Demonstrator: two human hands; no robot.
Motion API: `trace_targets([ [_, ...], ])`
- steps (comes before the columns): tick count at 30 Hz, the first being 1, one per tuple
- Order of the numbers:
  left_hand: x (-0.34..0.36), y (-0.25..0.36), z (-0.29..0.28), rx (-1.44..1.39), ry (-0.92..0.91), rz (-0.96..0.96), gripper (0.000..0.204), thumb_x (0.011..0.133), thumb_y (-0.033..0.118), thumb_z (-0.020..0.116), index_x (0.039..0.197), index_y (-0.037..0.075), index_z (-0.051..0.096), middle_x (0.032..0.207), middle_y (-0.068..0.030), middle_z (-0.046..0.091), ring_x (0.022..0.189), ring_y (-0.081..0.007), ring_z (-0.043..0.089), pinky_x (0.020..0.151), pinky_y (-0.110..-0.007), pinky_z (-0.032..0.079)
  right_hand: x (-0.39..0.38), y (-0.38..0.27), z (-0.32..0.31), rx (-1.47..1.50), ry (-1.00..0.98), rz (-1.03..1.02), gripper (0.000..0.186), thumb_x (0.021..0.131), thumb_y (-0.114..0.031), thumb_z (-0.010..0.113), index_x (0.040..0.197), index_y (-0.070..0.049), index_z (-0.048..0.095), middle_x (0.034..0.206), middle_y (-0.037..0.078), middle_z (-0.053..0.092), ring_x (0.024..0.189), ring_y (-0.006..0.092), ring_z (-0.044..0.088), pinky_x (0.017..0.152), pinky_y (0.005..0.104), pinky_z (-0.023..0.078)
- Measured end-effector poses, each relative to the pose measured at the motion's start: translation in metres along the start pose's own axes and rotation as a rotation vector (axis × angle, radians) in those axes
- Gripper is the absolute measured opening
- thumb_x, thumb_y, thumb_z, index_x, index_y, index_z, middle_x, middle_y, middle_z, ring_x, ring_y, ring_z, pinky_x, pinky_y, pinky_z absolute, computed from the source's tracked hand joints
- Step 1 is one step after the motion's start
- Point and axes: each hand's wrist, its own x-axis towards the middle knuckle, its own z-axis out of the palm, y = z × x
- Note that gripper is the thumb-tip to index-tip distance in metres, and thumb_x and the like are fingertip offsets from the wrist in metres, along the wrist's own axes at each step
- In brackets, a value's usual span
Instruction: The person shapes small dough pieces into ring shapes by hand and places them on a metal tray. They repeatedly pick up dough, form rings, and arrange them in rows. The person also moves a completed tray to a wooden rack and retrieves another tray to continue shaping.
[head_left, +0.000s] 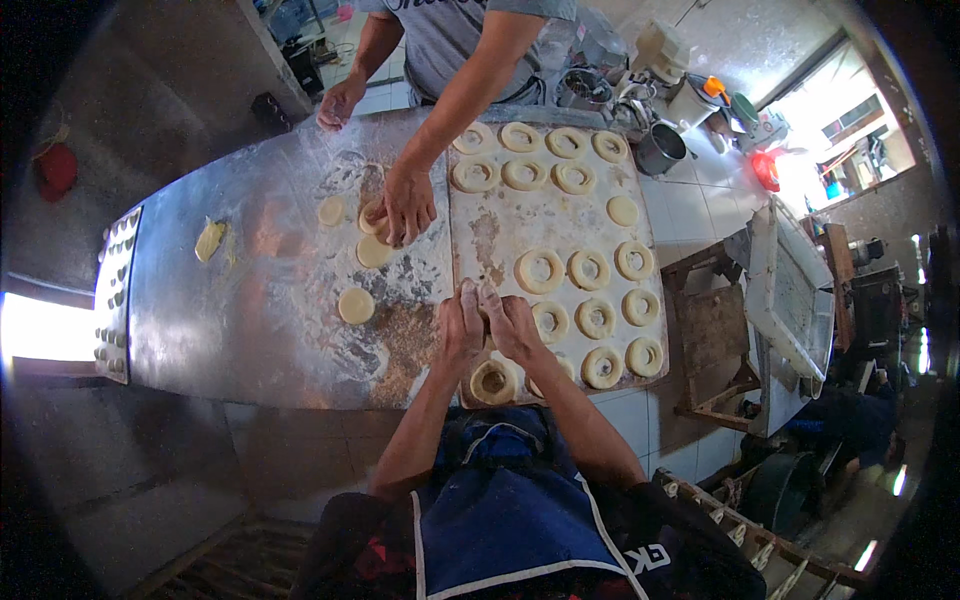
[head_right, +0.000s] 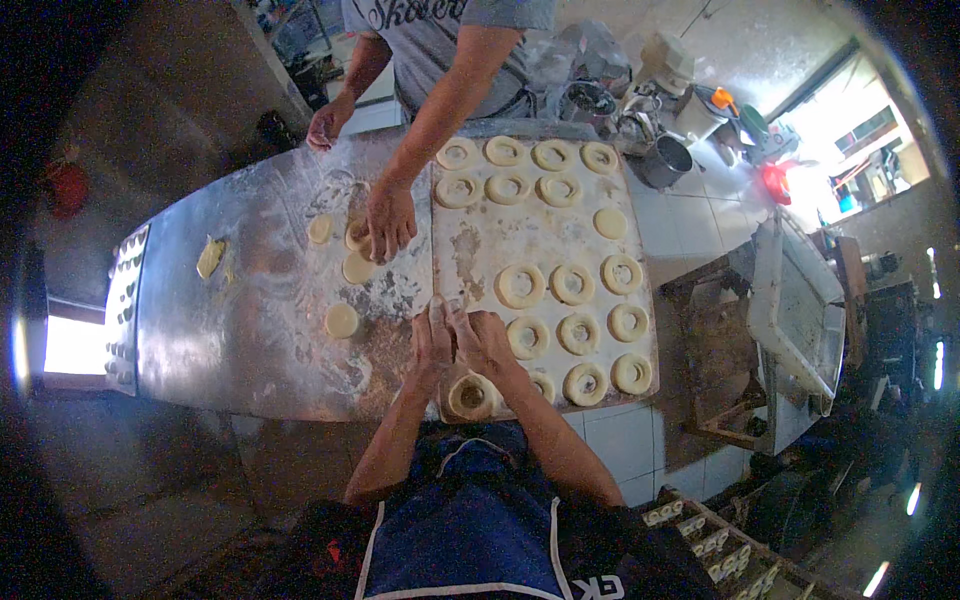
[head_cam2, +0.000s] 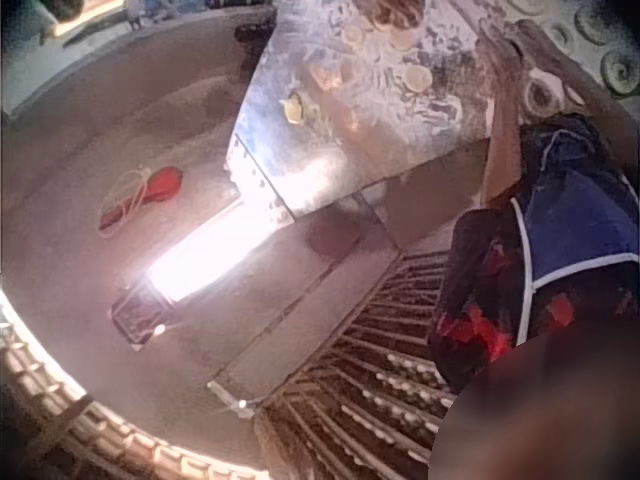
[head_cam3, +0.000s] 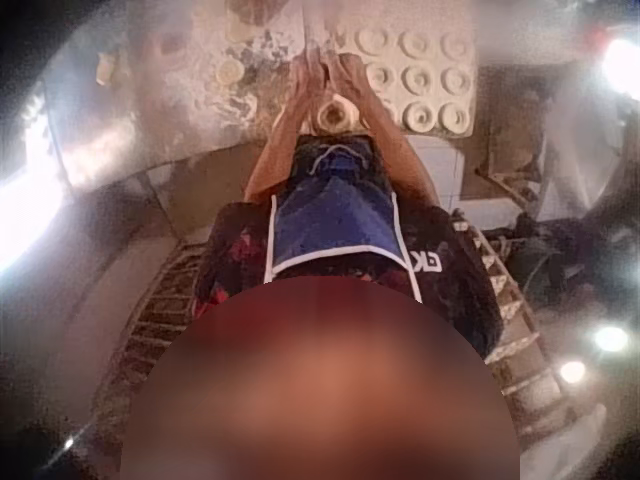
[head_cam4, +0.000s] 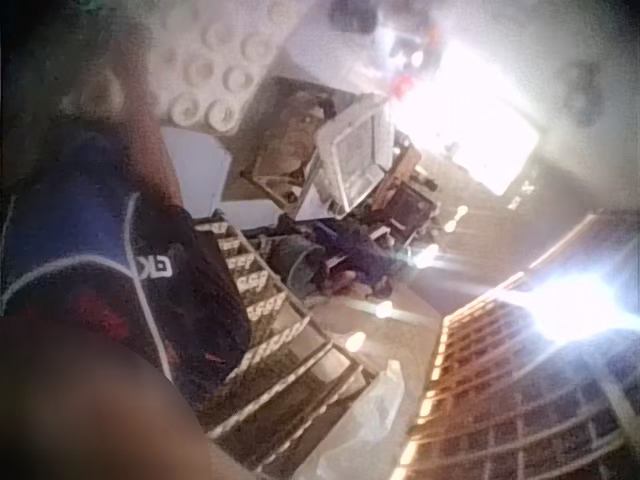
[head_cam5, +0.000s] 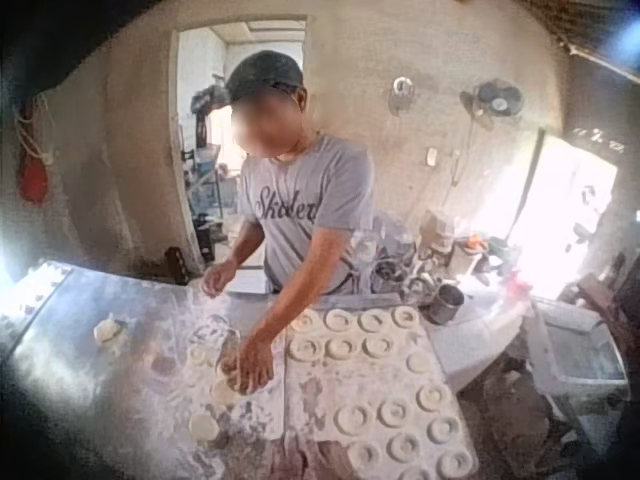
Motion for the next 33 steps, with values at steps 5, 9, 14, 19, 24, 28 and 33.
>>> trace_targets([
  [5, 0.0, 0.005, 0.026, -0.862, 0.138, -0.267, 0.046, 0.1, 0.044, 0.037, 0.097, 0.002, 0.057, 0.077, -0.0119, 0.061, 0.068, -0.0226, 0.06, 0.058, -0.037, 0.045, 0.006, 0.009, -0.025, -0.018, -0.035, -0.01, 0.058, 0.096, -0.044, 0.047, 0.062, 0.002, 0.052, 0.054, 0.018, 0.051, 0.049, 0.0254, 0.044, 0.052, 0.0408, 0.039],
  [9, 0.004, 0.005, 0.03, -0.23, 0.224, -0.007, 0.046, 0.1, 0.043, 0.04, 0.097, 0.001, 0.058, 0.077, -0.0072, 0.06, 0.071, -0.0204, 0.057, 0.063, -0.036, 0.046, 0.015, 0.016, -0.038, 0.218, -0.142, 0.19, 0.046, 0.093, -0.04, 0.057, 0.073, 0.002, 0.061, 0.063, 0.018, 0.058, 0.056, 0.0295, 0.053, 0.058, 0.0386, 0.045],
  [14, 0.048, 0.001, 0.024, -0.098, 0.355, -0.174, 0.037, 0.095, 0.031, 0.049, 0.099, -0.005, 0.056, 0.086, -0.0179, 0.061, 0.078, -0.0307, 0.06, 0.071, -0.044, 0.048, 0.047, 0.023, -0.046, -0.149, -0.09, -0.092, 0.035, 0.079, -0.022, 0.074, 0.097, 0.004, 0.058, 0.077, 0.014, 0.061, 0.074, 0.0233, 0.059, 0.068, 0.039, 0.047],
  [19, 0.081, -0.003, 0.001, 0.488, 0.174, 0.072, 0.025, 0.084, 0.015, 0.062, 0.101, -0.004, 0.06, 0.093, -0.0231, 0.062, 0.091, -0.0398, 0.06, 0.078, -0.047, 0.047, 0.038, 0.03, -0.059, -0.644, -0.052, -0.186, 0.071, 0.076, -0.022, 0.075, 0.129, 0.01, 0.041, 0.113, 0.03, 0.059, 0.11, 0.0421, 0.057, 0.091, 0.0479, 0.046],
  [24, 0.076, -0.014, -0.001, 0.358, -0.027, 0.265, 0.026, 0.072, 0.009, 0.075, 0.096, 0.003, 0.068, 0.092, -0.0138, 0.065, 0.09, -0.0339, 0.061, 0.082, -0.044, 0.048, 0.019, 0.028, -0.063, -0.599, -0.096, -0.167, 0.058, 0.079, -0.02, 0.074, 0.123, 0.006, 0.046, 0.106, 0.025, 0.058, 0.101, 0.0406, 0.058, 0.083, 0.0482, 0.05],
  [28, 0.077, -0.032, -0.004, 0.372, 0.129, 0.343, 0.034, 0.072, 0.009, 0.076, 0.104, 0.004, 0.067, 0.104, -0.0152, 0.064, 0.099, -0.0343, 0.06, 0.085, -0.045, 0.048, 0.012, 0.014, -0.049, -0.448, -0.164, -0.1, 0.052, 0.08, -0.018, 0.072, 0.122, 0.001, 0.048, 0.103, 0.022, 0.059, 0.095, 0.0379, 0.061, 0.08, 0.0475, 0.05],
  [33, 0.091, -0.06, -0.081, 0.794, 0.535, 0.155, 0.048, 0.075, 0.008, 0.069, 0.121, 0.007, 0.057, 0.124, -0.0198, 0.055, 0.116, -0.0422, 0.049, 0.101, -0.049, 0.038, -0.003, -0.001, -0.032, -0.388, -0.18, -0.082, 0.046, 0.081, -0.018, 0.07, 0.122, -0.003, 0.052, 0.096, 0.016, 0.061, 0.088, 0.0326, 0.063, 0.076, 0.0458, 0.05],
])
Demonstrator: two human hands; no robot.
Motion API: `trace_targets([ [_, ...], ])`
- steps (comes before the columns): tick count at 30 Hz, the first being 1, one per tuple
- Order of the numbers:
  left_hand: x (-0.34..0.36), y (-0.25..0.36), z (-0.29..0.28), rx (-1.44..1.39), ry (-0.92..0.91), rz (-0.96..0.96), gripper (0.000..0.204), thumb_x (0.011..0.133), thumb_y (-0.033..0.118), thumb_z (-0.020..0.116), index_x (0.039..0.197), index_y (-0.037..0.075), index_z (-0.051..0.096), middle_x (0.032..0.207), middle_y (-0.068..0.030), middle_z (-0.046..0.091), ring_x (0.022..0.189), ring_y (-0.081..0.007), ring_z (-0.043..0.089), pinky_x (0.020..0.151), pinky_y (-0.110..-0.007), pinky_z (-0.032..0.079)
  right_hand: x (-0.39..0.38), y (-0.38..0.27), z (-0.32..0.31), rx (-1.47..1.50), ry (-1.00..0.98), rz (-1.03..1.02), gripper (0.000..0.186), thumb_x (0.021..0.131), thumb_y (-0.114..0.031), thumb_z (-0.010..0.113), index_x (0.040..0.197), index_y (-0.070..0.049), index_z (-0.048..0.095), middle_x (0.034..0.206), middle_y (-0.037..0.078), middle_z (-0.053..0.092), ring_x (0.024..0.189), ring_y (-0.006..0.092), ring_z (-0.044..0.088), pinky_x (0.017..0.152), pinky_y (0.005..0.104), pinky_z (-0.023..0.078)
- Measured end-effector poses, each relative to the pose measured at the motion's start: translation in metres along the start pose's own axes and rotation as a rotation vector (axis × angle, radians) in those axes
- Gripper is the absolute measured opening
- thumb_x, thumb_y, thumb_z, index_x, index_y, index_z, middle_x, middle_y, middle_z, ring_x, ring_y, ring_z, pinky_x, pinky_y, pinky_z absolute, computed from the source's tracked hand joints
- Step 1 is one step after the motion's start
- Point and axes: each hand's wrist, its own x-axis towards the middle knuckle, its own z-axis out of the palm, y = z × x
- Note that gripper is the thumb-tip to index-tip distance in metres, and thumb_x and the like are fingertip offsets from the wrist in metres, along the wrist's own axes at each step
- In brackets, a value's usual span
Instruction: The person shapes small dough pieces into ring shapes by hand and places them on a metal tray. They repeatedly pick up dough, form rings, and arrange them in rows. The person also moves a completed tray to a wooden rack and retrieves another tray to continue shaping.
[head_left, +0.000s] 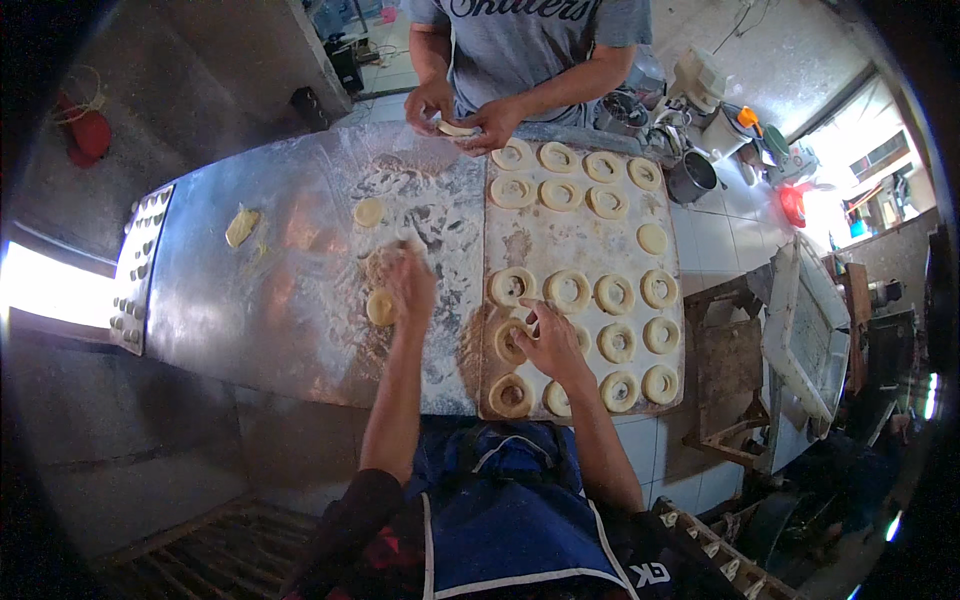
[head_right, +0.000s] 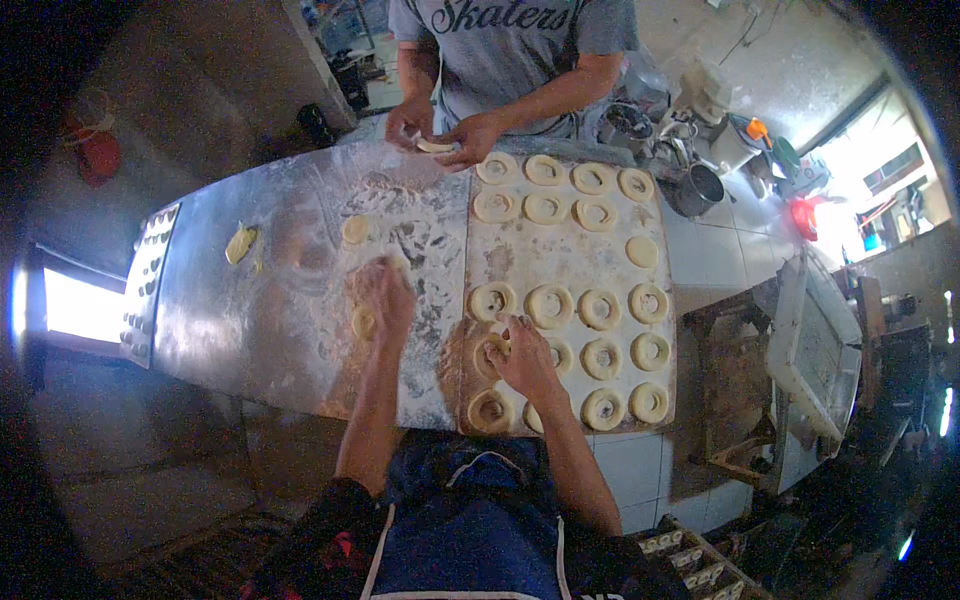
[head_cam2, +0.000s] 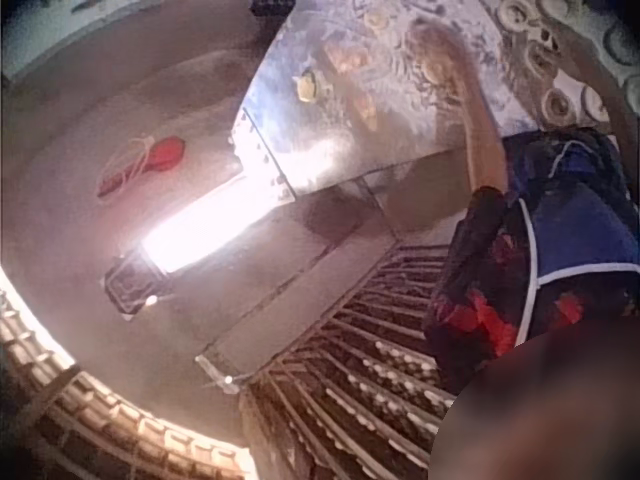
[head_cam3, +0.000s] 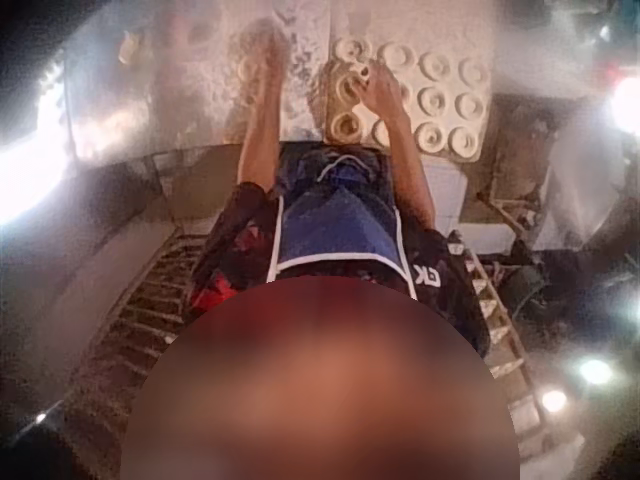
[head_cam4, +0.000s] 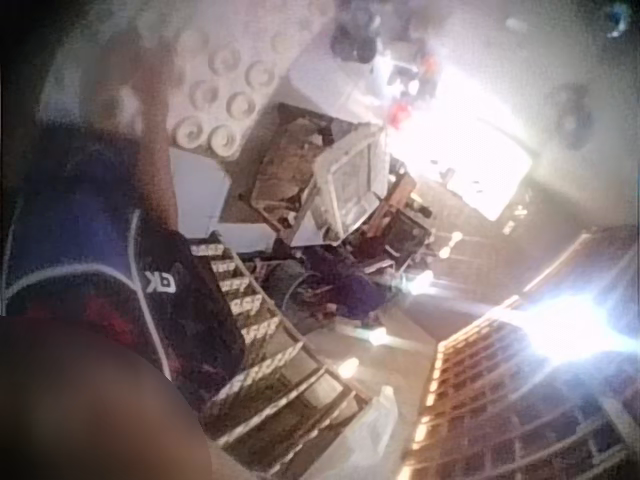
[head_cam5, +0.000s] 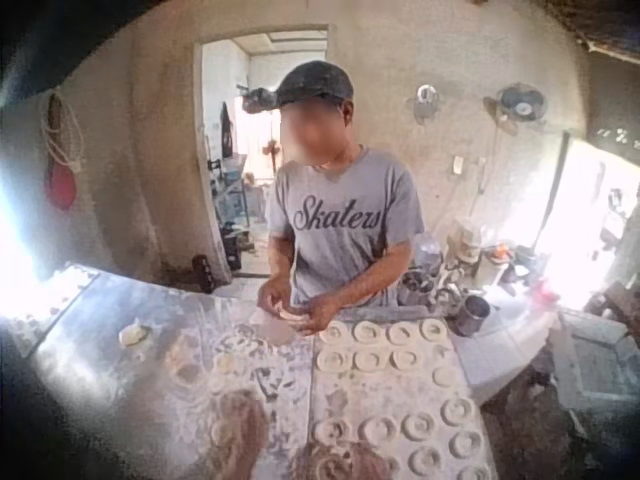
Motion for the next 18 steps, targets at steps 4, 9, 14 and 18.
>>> trace_targets([
  [4, 0.045, -0.052, -0.026, 0.111, -0.351, 0.295, 0.048, 0.075, 0.015, 0.071, 0.119, 0.004, 0.054, 0.124, -0.024, 0.053, 0.115, -0.0458, 0.049, 0.096, -0.051, 0.04, 0.006, -0.02, 0.026, -0.01, 0.001, -0.08, 0.043, 0.082, -0.018, 0.071, 0.118, -0.003, 0.055, 0.091, 0.016, 0.062, 0.084, 0.0315, 0.063, 0.074, 0.0439, 0.05],
  [9, 0.041, -0.058, -0.053, -0.394, -0.636, 0.023, 0.057, 0.08, 0.025, 0.076, 0.124, 0.0, 0.05, 0.109, -0.0163, 0.065, 0.099, -0.0323, 0.063, 0.087, -0.044, 0.05, 0.038, -0.049, 0.076, 0.232, 0.049, -0.091, 0.041, 0.085, -0.013, 0.068, 0.122, -0.001, 0.056, 0.097, 0.016, 0.065, 0.088, 0.0275, 0.065, 0.073, 0.0379, 0.053],
  [14, 0.0, -0.05, -0.095, -0.988, -0.642, -0.299, 0.041, 0.087, 0.018, 0.071, 0.121, -0.003, 0.06, 0.102, -0.0099, 0.067, 0.089, -0.0133, 0.061, 0.077, -0.03, 0.052, 0.067, -0.067, 0.111, 0.523, -0.013, 0.045, 0.036, 0.086, -0.006, 0.068, 0.119, 0.005, 0.059, 0.106, 0.015, 0.069, 0.095, 0.0181, 0.066, 0.081, 0.0313, 0.054],
  [18, -0.013, -0.054, -0.119, -0.943, -0.637, -0.413, 0.032, 0.088, 0.016, 0.069, 0.113, -0.004, 0.066, 0.098, -0.0104, 0.069, 0.086, -0.0141, 0.063, 0.077, -0.031, 0.051, 0.066, -0.085, 0.126, 0.574, 0.029, 0.086, 0.028, 0.08, -0.007, 0.072, 0.105, 0.005, 0.067, 0.093, 0.015, 0.072, 0.085, 0.0187, 0.069, 0.078, 0.0338, 0.055],
])
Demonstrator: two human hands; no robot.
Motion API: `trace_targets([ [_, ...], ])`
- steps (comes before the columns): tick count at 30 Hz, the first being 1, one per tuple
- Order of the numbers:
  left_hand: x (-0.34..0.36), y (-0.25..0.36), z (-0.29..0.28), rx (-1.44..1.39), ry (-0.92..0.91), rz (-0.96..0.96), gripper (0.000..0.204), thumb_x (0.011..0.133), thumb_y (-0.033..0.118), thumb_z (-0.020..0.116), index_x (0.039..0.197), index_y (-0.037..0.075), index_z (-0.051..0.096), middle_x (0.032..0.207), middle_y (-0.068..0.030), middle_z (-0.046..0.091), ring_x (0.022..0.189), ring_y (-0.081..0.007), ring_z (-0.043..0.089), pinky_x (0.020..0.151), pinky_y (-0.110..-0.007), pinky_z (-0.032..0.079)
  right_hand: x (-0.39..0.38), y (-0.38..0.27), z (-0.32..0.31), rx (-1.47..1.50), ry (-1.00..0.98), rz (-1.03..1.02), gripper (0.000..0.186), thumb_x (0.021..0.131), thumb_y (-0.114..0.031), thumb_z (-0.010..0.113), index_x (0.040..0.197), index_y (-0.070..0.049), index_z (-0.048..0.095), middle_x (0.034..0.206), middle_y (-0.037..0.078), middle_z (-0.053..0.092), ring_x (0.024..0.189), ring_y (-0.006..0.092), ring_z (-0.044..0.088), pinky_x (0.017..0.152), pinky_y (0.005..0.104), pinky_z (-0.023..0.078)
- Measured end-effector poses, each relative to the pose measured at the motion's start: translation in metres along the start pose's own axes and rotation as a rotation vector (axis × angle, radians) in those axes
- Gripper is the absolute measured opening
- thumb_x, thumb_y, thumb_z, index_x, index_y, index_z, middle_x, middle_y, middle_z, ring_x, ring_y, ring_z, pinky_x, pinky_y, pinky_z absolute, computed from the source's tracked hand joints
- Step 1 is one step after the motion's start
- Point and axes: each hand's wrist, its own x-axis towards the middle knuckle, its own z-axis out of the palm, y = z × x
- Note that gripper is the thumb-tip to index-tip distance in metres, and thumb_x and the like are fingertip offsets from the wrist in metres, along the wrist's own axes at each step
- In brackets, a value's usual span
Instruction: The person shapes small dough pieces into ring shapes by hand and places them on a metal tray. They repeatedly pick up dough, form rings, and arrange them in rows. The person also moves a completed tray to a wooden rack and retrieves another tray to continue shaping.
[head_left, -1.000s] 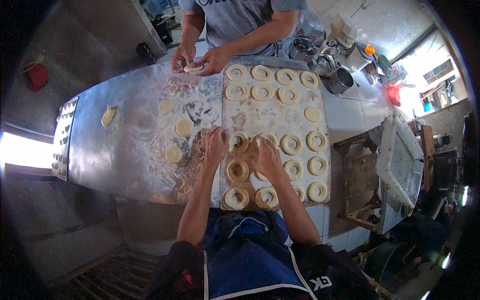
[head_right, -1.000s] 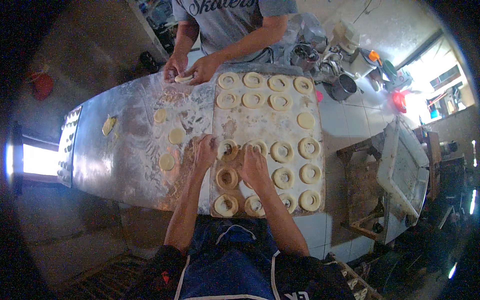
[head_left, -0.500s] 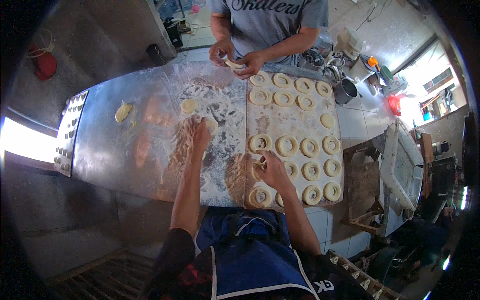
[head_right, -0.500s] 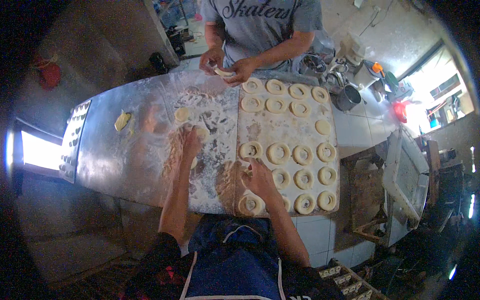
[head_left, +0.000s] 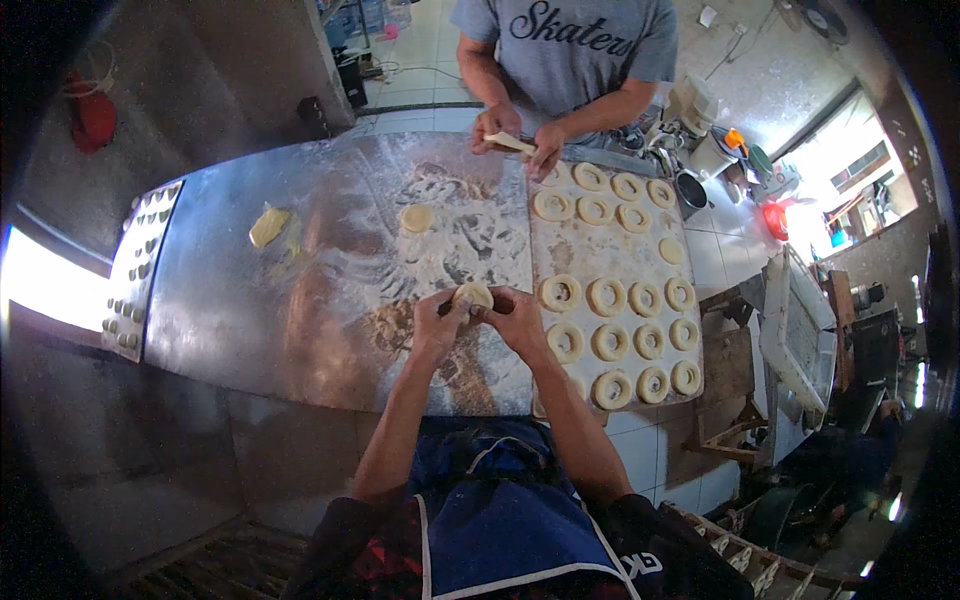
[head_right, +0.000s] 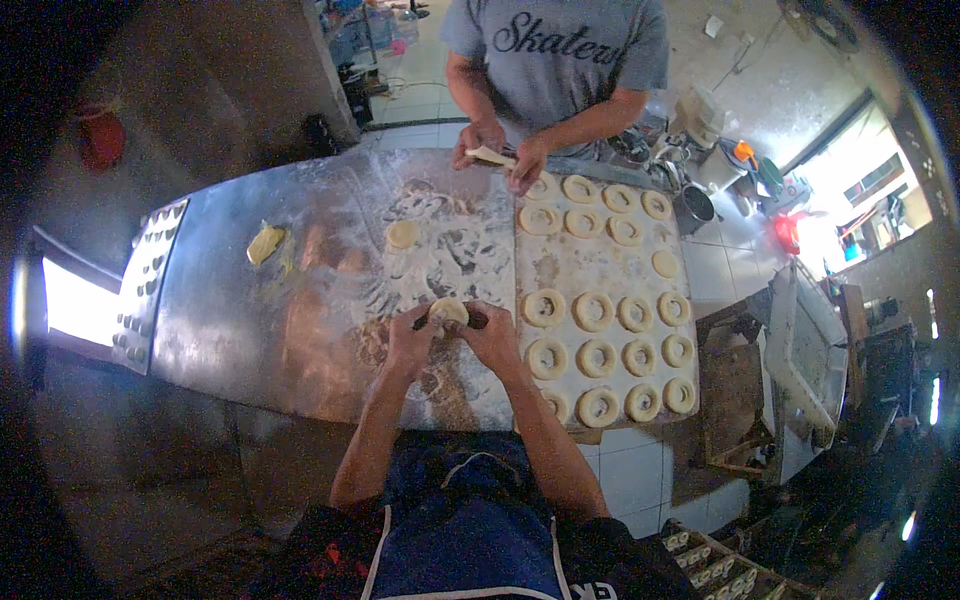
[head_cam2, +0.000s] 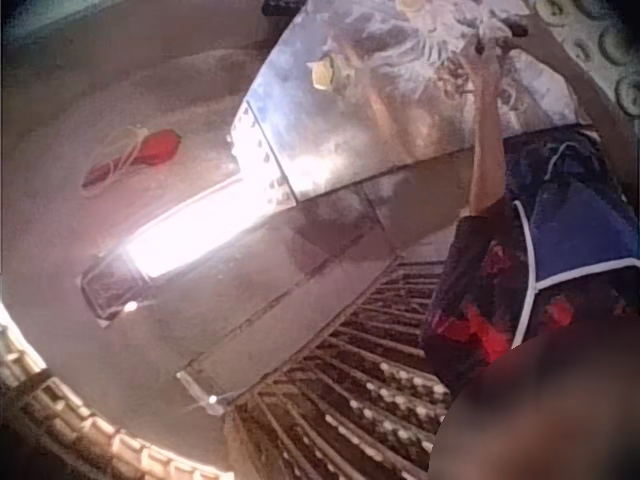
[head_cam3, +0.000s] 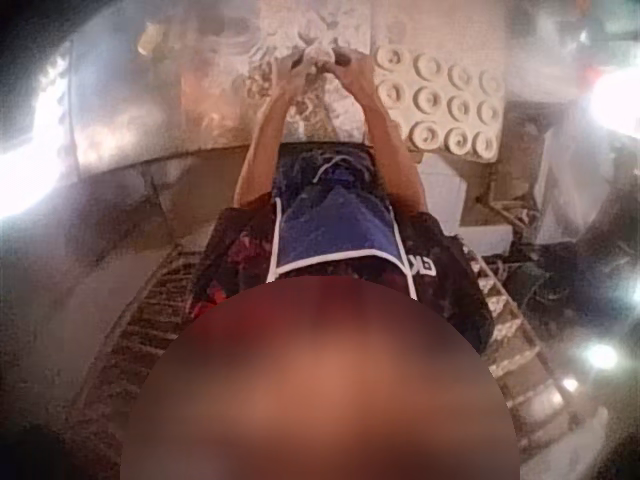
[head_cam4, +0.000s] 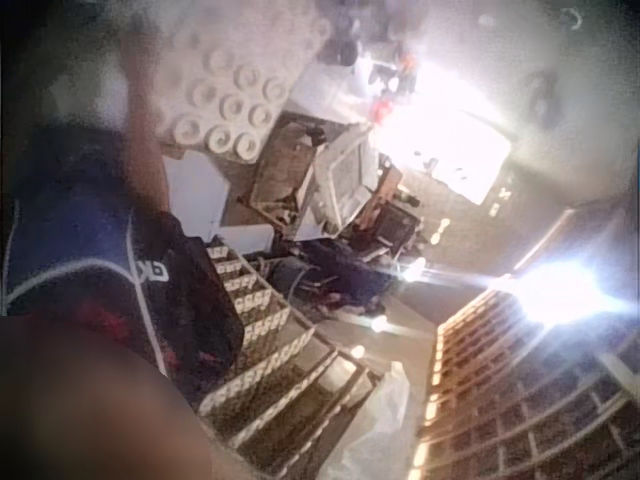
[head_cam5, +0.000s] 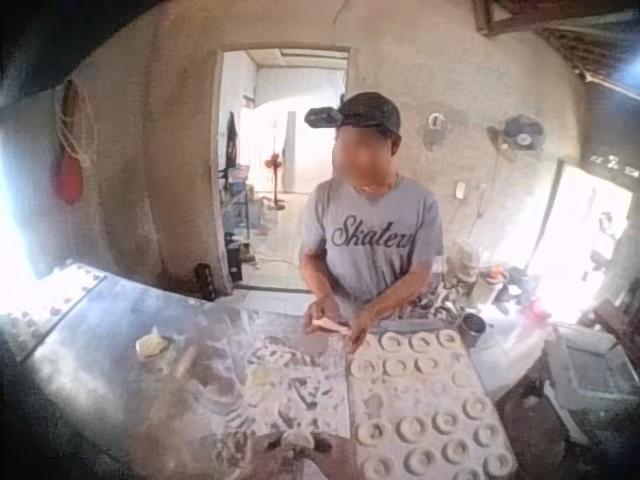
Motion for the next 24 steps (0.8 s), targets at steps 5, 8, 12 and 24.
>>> trace_targets([
  [5, -0.005, -0.006, -0.031, 0.168, -0.135, 0.153, 0.026, 0.086, 0.014, 0.069, 0.103, -0.005, 0.068, 0.089, -0.0092, 0.068, 0.08, -0.0139, 0.061, 0.074, -0.031, 0.05, -0.004, -0.01, 0.028, 0.028, 0.021, -0.047, 0.035, 0.078, 0.001, 0.067, 0.112, 0.005, 0.062, 0.094, 0.015, 0.071, 0.085, 0.0175, 0.068, 0.076, 0.0319, 0.055],
  [8, -0.008, -0.013, -0.039, 0.053, -0.113, 0.243, 0.022, 0.089, 0.01, 0.064, 0.107, -0.002, 0.064, 0.088, -0.0073, 0.065, 0.08, -0.0147, 0.06, 0.073, -0.031, 0.05, -0.005, -0.015, 0.041, 0.05, -0.013, -0.081, 0.047, 0.078, 0.004, 0.063, 0.124, 0.002, 0.053, 0.099, 0.012, 0.068, 0.086, 0.0161, 0.065, 0.077, 0.0307, 0.054],
  [12, -0.018, -0.024, -0.028, -0.693, -0.026, -0.137, 0.048, 0.091, 0.011, 0.064, 0.135, 0.004, 0.047, 0.109, -0.0089, 0.064, 0.092, -0.0168, 0.063, 0.078, -0.031, 0.053, -0.009, -0.024, 0.04, 0.238, -0.173, 0.011, 0.053, 0.078, 0.004, 0.061, 0.129, -0.003, 0.049, 0.099, 0.011, 0.066, 0.087, 0.0163, 0.064, 0.079, 0.0312, 0.053],
  [24, -0.013, -0.027, -0.023, -0.945, -0.35, 0.064, 0.045, 0.076, 0.006, 0.058, 0.12, 0.008, 0.047, 0.105, -0.0071, 0.055, 0.098, -0.0218, 0.059, 0.081, -0.036, 0.054, -0.003, -0.024, 0.027, 0.155, -0.007, 0.37, 0.043, 0.096, -0.041, 0.048, 0.103, -0.001, 0.062, 0.09, 0.009, 0.063, 0.081, 0.0161, 0.059, 0.073, 0.0311, 0.049],
])
